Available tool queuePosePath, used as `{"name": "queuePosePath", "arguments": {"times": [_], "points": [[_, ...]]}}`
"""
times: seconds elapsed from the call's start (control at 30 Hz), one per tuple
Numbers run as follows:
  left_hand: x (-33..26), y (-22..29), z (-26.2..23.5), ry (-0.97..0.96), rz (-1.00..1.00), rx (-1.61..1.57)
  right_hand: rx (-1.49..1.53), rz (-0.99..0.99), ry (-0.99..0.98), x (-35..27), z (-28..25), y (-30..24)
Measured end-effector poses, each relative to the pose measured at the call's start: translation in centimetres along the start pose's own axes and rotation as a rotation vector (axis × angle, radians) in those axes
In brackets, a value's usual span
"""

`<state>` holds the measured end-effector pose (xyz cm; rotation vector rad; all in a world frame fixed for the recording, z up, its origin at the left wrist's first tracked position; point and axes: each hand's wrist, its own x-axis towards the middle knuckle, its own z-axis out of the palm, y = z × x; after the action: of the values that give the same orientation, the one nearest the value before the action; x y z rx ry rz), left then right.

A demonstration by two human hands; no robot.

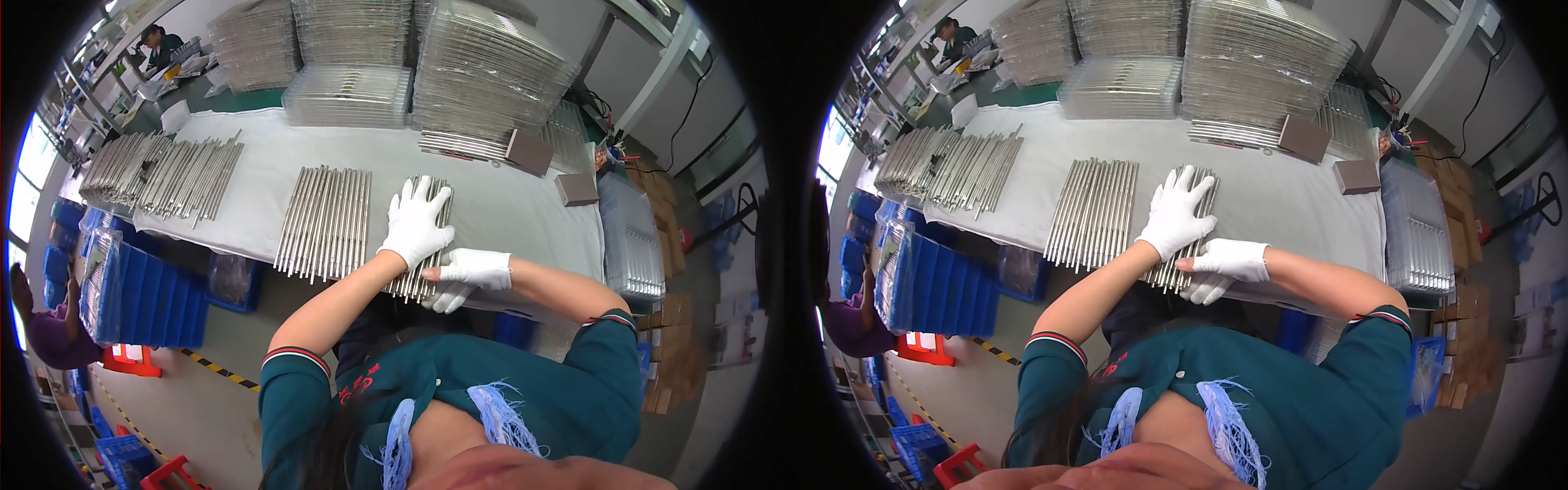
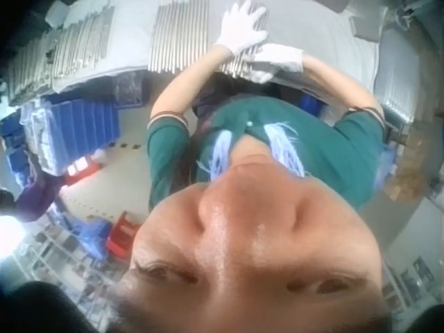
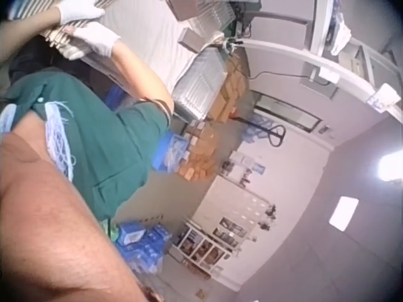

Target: Sorting and aligning a large quantity of thin metal rods on a factory workbench.

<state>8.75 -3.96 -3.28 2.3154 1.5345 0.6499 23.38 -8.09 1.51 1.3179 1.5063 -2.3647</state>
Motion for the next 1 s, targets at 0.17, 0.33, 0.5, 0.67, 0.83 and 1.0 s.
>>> {"name": "queuePosePath", "arguments": {"times": [0.17,0.33,0.5,0.67,0.83,1.0], "points": [[-0.2,0.8,0.0,0.024,0.029,0.188,-0.188,0.046,0.025,-1.3,-3.0,0.4],[0.0,2.0,-1.7,-0.078,-0.009,0.255,-0.267,-0.18,0.214,-2.8,-5.0,0.6],[-0.8,-0.4,-1.7,-0.127,0.081,0.27,-0.494,-0.774,0.753,-0.8,-5.9,3.6],[-1.5,-6.7,-7.1,0.015,-0.019,0.37,-1.193,-0.856,0.707,-0.3,-5.8,3.2],[-3.6,-17.6,-9.6,0.199,-0.334,0.494,-1.39,-0.908,0.586,2.3,-5.2,-0.6],[-4.0,-19.6,-8.3,0.199,-0.298,0.409,-1.506,-1.008,0.45,5.4,-3.6,-2.2]]}}
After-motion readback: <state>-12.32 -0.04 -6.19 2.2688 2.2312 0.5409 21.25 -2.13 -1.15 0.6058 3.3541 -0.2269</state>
